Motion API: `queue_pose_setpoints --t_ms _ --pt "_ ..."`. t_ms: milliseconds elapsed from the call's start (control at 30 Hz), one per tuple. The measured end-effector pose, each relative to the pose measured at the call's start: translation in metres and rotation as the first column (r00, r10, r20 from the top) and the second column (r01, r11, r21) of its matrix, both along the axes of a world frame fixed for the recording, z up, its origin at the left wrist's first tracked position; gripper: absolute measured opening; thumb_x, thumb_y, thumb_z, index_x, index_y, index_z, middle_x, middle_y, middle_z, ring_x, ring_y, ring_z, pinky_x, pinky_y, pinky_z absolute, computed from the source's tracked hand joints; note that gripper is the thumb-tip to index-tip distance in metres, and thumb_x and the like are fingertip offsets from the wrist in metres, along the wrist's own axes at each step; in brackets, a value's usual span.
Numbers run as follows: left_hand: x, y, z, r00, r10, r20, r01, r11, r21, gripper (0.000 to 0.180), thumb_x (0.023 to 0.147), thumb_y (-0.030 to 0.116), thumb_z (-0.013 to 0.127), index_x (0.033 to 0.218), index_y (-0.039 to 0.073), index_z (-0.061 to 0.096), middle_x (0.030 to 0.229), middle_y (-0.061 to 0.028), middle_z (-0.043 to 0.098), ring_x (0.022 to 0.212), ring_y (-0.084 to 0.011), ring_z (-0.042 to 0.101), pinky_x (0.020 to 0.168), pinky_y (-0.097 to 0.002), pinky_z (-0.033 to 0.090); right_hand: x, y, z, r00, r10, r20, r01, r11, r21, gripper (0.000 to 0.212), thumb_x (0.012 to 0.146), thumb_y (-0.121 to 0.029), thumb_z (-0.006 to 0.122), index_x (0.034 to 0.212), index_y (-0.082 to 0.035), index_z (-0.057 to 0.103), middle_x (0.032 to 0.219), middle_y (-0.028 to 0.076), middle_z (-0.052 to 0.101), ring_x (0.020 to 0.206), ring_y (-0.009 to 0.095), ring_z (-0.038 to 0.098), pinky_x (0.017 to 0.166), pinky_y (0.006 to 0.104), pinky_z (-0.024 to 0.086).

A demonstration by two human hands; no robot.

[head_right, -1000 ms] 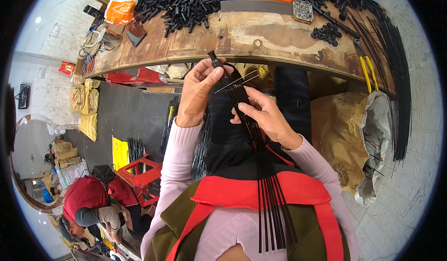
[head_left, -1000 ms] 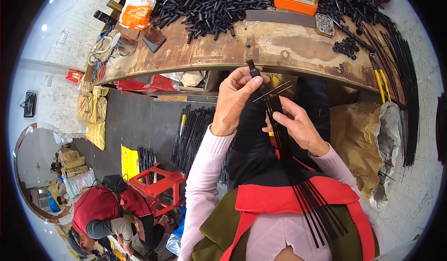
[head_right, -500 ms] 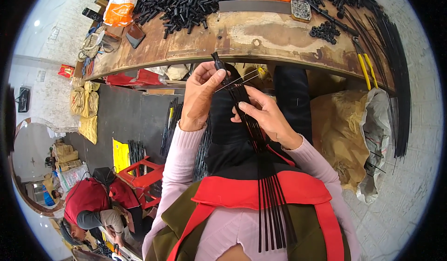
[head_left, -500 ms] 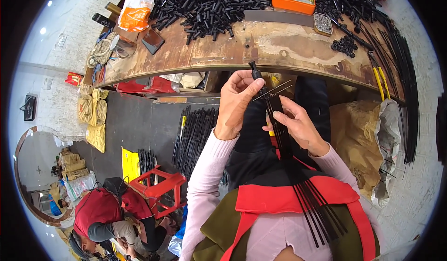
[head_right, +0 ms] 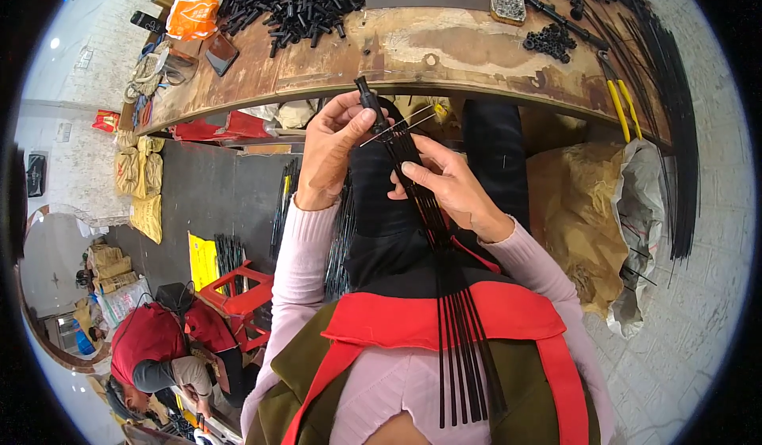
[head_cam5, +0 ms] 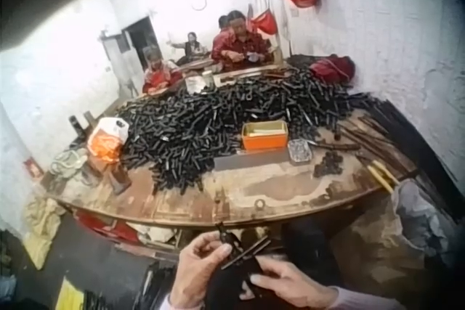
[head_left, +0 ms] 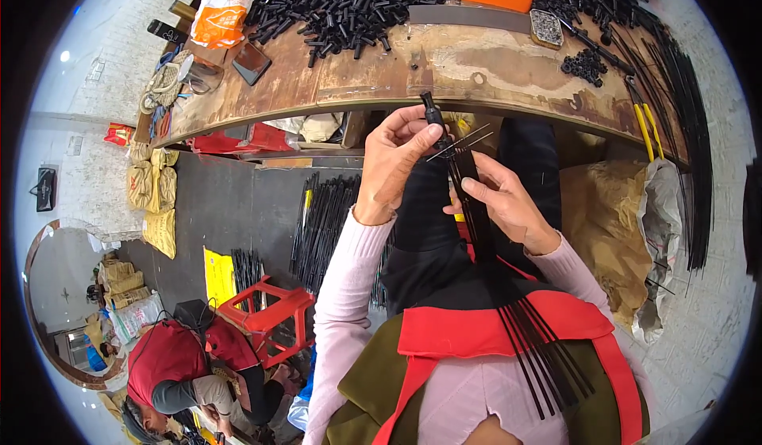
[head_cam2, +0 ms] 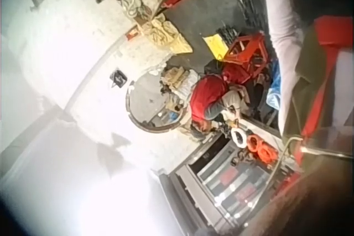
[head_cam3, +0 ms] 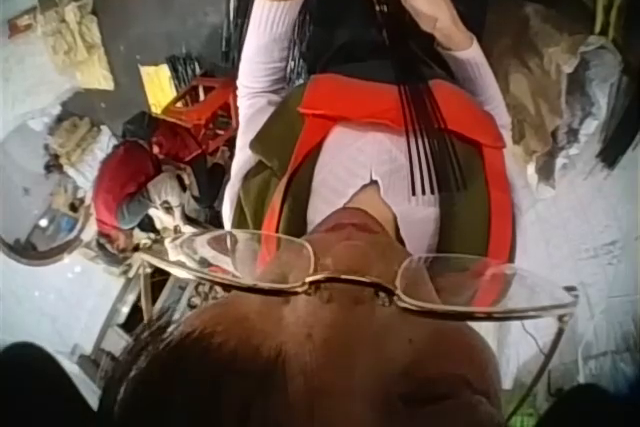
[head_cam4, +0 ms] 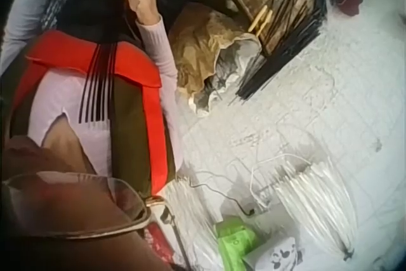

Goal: Assembling black plastic wiring components into a connector template and trimming them with pliers.

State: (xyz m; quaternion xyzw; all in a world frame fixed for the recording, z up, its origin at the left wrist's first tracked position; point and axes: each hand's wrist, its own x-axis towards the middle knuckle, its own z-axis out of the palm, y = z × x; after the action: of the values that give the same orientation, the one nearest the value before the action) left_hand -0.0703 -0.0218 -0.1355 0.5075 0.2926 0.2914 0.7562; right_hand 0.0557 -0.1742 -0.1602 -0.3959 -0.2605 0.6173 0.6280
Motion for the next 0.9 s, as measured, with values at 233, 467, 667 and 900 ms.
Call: queue_pose_setpoints --t_ms 233,467,667,900 --pt "-0.002 -0.006 0.002 0.999 -0.013 0.035 0.013 1.0 -0.007 0.034 0.085 0.005 0.074 0.116 -0.002 0.059 0.098 -0.0124 0.071 0.091 -0.0181 0.069 0.083 -0.0288 0.056 -0.001 -0.001 0.003 1.0 -0.014 0.008 0.014 1.0 -0.004 0.04 0.099 -0.013 0.057 0.136 -0.001 0.047 0.101 0.005 0.059 0.09 0.014 0.061 0.088 0.0425 0.056" --pt "0.0 -0.022 0.012 0.987 0.153 -0.044 -0.146 0.98 0.139 0.032 0.086 0.006 0.074 0.113 -0.005 0.062 0.096 -0.0129 0.072 0.087 -0.0151 0.069 0.081 -0.0251 0.054 -0.002 0.0 0.004 1.0 -0.022 0.015 0.022 1.0 -0.011 0.041 0.099 -0.012 0.056 0.137 -0.001 0.046 0.102 0.005 0.06 0.09 0.014 0.061 0.088 0.0425 0.056" --pt "-0.002 -0.017 0.005 0.994 0.105 0.004 -0.105 0.99 0.095 0.035 0.089 0.008 0.071 0.118 -0.008 0.06 0.1 -0.0153 0.071 0.088 -0.0171 0.069 0.082 -0.026 0.054 -0.001 0.002 0.0 1.0 0.021 -0.006 -0.02 1.0 0.022 0.04 0.099 -0.012 0.056 0.136 0.0 0.046 0.1 0.006 0.061 0.087 0.014 0.062 0.087 0.0419 0.056" --pt "-0.003 -0.014 0.006 0.998 0.019 0.056 -0.021 0.999 0.041 0.035 0.089 0.007 0.071 0.118 -0.008 0.059 0.1 -0.0155 0.071 0.09 -0.0178 0.069 0.081 -0.0259 0.055 -0.001 0.001 0.0 1.0 0.004 -0.009 -0.004 1.0 0.001 0.039 0.098 -0.011 0.056 0.134 0.0 0.047 0.099 0.006 0.061 0.086 0.015 0.062 0.087 0.0417 0.056"
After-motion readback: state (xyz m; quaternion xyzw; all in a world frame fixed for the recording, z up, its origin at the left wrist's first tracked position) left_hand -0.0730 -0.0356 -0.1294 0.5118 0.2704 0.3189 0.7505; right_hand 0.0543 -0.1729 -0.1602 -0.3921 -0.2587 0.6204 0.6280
